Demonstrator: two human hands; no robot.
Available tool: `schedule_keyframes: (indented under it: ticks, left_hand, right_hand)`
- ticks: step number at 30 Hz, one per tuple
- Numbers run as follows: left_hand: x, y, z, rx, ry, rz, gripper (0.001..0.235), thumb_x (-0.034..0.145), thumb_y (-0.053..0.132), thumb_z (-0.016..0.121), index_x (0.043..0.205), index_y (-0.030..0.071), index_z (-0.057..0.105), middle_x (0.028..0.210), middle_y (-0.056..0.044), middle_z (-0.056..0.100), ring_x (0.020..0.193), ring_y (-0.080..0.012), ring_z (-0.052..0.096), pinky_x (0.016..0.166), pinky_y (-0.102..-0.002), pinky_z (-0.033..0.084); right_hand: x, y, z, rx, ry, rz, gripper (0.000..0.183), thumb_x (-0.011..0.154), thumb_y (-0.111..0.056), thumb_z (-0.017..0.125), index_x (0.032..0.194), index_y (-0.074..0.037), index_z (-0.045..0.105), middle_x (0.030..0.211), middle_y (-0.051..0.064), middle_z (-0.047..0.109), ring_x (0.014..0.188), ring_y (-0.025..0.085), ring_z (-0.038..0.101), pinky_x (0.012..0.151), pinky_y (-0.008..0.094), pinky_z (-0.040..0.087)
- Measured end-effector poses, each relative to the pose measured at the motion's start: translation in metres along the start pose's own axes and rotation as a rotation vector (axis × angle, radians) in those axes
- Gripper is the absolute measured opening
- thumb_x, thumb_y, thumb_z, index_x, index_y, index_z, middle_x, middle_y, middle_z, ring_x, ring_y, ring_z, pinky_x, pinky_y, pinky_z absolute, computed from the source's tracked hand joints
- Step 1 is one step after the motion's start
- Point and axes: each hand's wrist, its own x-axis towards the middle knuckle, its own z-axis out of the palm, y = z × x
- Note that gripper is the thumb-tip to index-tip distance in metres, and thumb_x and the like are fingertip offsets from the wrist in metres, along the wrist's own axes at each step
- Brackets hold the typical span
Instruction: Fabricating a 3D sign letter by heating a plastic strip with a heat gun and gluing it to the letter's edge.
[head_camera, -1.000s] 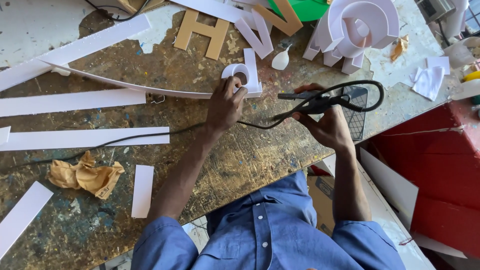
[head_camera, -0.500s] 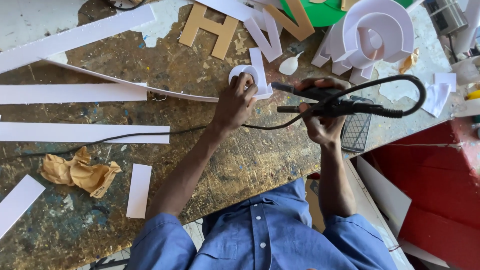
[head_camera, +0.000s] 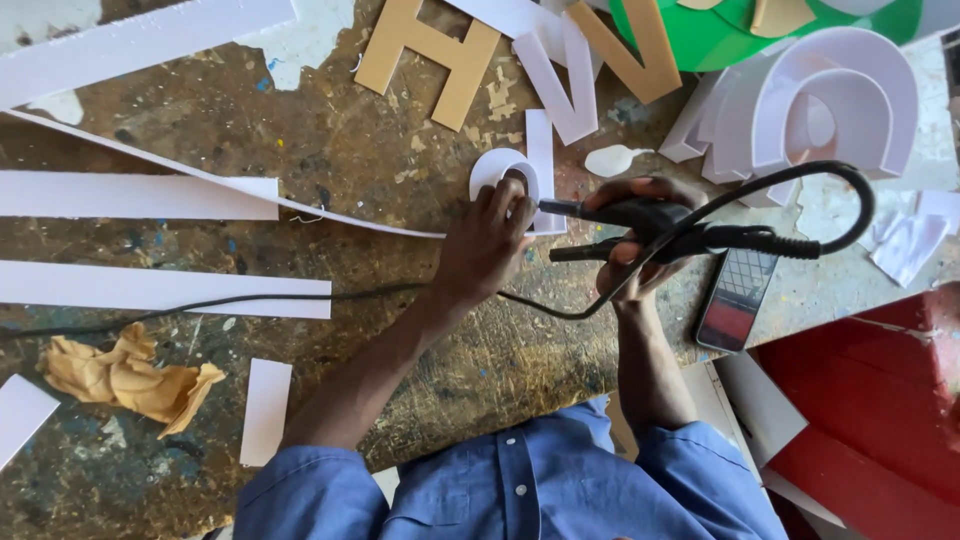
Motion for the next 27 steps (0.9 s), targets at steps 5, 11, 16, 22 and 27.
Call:
schedule_keyframes:
  ticks: [5,11,16,22,27]
  left_hand:
    - [-0.013,-0.004,0.013,0.116,0.021,0.011,0.046,0.084,0.017,0.095,0.118,0.013,0.063,0.117,-0.003,0.053,0.095,-0.0276,0.071,0.063,-0.042,0.057]
    - [-0.011,0.000,0.011,0.129,0.097,0.012,0.037,0.090,0.011,0.086,0.115,0.017,0.060,0.110,-0.002,0.055,0.083,-0.0221,0.067,0.062,-0.038,0.048]
    - [-0.005,-0.001,0.000,0.133,0.113,0.009,0.036,0.087,0.008,0.086,0.114,0.016,0.063,0.109,-0.003,0.058,0.080,-0.0214,0.067,0.060,-0.037,0.047]
    - [-0.005,-0.004,-0.001,0.121,0.123,0.055,0.034,0.082,0.005,0.082,0.111,0.012,0.066,0.111,-0.007,0.057,0.077,-0.0221,0.063,0.060,-0.038,0.045]
    - [-0.004,-0.004,-0.002,0.067,0.123,0.060,0.031,0.082,0.004,0.080,0.109,0.011,0.066,0.109,-0.008,0.057,0.077,-0.0236,0.065,0.060,-0.038,0.045]
  right_hand:
    - [-0.015,0.009,-0.005,0.113,-0.103,0.136,0.072,0.105,-0.062,0.076,0.140,-0.003,0.055,0.104,0.022,0.078,0.100,0.030,0.078,0.090,0.038,0.064]
    - [-0.029,-0.003,-0.008,0.030,-0.065,0.063,0.072,0.103,-0.068,0.072,0.131,-0.004,0.054,0.096,0.023,0.077,0.094,0.037,0.079,0.090,0.047,0.064]
    - [-0.028,-0.017,-0.002,-0.081,-0.030,0.062,0.072,0.106,-0.075,0.064,0.125,-0.007,0.052,0.090,0.018,0.075,0.087,0.034,0.079,0.085,0.045,0.063]
    - [-0.035,-0.024,0.003,-0.084,0.064,0.097,0.073,0.101,-0.072,0.073,0.120,-0.005,0.054,0.090,0.024,0.071,0.084,0.041,0.079,0.079,0.049,0.064]
    - [-0.031,-0.030,0.004,-0.085,0.043,0.133,0.074,0.099,-0.066,0.078,0.123,0.000,0.056,0.089,0.027,0.072,0.088,0.045,0.079,0.083,0.053,0.064]
